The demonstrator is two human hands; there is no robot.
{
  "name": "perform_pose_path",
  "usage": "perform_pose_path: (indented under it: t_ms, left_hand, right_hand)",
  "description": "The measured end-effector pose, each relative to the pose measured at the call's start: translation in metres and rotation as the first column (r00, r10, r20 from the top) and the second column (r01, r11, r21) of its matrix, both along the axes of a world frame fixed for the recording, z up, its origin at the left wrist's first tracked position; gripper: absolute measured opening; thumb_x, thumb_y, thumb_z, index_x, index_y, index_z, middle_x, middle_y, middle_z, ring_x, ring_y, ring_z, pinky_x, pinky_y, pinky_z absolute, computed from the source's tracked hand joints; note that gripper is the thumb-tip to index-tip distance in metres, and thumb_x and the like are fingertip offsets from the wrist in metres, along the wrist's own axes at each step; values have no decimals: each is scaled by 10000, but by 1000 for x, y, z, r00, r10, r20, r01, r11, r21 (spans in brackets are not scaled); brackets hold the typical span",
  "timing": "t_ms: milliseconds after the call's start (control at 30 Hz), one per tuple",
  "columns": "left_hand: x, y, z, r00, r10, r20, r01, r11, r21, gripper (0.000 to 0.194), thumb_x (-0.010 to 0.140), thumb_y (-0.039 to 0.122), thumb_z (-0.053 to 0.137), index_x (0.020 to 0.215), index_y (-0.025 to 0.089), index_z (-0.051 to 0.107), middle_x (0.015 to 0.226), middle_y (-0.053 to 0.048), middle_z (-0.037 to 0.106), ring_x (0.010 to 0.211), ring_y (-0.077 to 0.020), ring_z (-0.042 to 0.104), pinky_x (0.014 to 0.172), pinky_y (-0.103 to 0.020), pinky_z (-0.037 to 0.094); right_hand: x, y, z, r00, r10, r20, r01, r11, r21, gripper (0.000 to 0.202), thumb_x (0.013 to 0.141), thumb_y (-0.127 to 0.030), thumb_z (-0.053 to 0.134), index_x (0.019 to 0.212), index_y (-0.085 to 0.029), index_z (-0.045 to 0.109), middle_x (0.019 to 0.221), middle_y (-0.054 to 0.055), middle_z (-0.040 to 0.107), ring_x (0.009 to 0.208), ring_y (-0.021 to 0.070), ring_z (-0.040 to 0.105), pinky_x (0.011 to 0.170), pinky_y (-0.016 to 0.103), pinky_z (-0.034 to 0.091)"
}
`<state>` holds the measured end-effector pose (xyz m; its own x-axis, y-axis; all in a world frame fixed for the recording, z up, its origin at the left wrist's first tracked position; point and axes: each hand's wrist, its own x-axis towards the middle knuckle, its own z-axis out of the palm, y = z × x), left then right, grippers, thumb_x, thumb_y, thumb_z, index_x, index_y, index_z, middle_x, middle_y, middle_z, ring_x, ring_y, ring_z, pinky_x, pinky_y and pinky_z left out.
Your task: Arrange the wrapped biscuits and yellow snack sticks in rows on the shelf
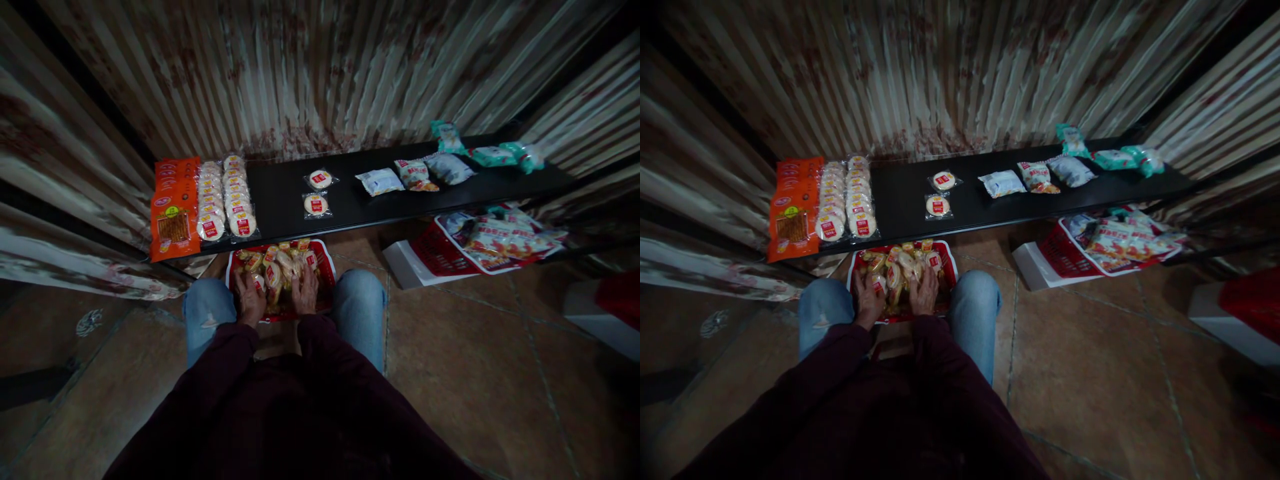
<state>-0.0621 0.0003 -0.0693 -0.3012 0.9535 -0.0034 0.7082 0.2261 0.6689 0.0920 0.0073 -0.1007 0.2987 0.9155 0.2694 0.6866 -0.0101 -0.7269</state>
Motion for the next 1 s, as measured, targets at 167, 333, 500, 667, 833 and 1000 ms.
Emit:
perform_pose_path:
  t_ms: [167, 333, 500, 667, 833, 1000]
  left_hand:
    - [-2, 3, 9, 997, -27, 70, 19, 995, 101, 589, 789, 141, 500, 1368, 141, 396, 1553, -149, 199, 1434, -272, 225, 1169, -410, 258]
    - [3, -1, 0, 983, -91, 161, 59, 979, 197, 306, 806, 197, 517, 1095, 173, 617, 1472, -125, 359, 1295, -252, 455, 1092, -391, 391]
    - [6, -6, -14, 953, -50, 298, 3, 988, 154, 284, 765, 236, 573, 1037, 194, 647, 1243, -119, 574, 1123, -249, 577, 1005, -421, 456]
    - [7, -10, -13, 917, -73, 391, 48, 996, 73, 500, 771, 301, 614, 1243, 152, 542, 1304, -153, 563, 1246, -272, 498, 1094, -410, 339]
    - [7, -10, -12, 856, 96, 509, -71, 995, -68, 496, 787, 325, 614, 1248, 164, 528, 1371, -149, 521, 1303, -264, 444, 1114, -377, 290]
    - [0, -5, -12, 783, 270, 560, -229, 963, -144, 199, 783, 243, 594, 977, 217, 623, 1085, -84, 676, 1129, -229, 560, 1033, -346, 363]
  right_hand:
    - [-2, -6, -10, 999, 47, 16, -47, 999, 2, 559, 921, -443, 345, 1341, -92, 460, 1340, 198, 525, 1284, 281, 445, 1049, 488, 374]
    - [-2, -12, -11, 989, 142, 46, -144, 989, 36, 581, 903, -436, 403, 1360, -81, 447, 1369, 199, 503, 1297, 286, 433, 1070, 488, 357]
    - [-2, -14, -10, 988, 147, 41, -147, 989, 11, 591, 878, -430, 459, 1372, -106, 450, 1380, 197, 490, 1293, 299, 428, 1059, 501, 361]
    - [-2, -16, -5, 989, 136, 63, -135, 991, -5, 597, 873, -439, 471, 1378, -122, 453, 1397, 194, 469, 1309, 315, 400, 1054, 514, 356]
    - [-5, -18, -1, 959, 257, 119, -256, 966, -18, 620, 874, -432, 462, 1426, -157, 388, 1452, 161, 414, 1359, 306, 338, 1070, 514, 330]
    - [-3, -13, -13, 994, 76, 79, -74, 997, -25, 559, 894, -415, 413, 1357, -105, 457, 1372, 207, 477, 1316, 326, 371, 1048, 533, 344]
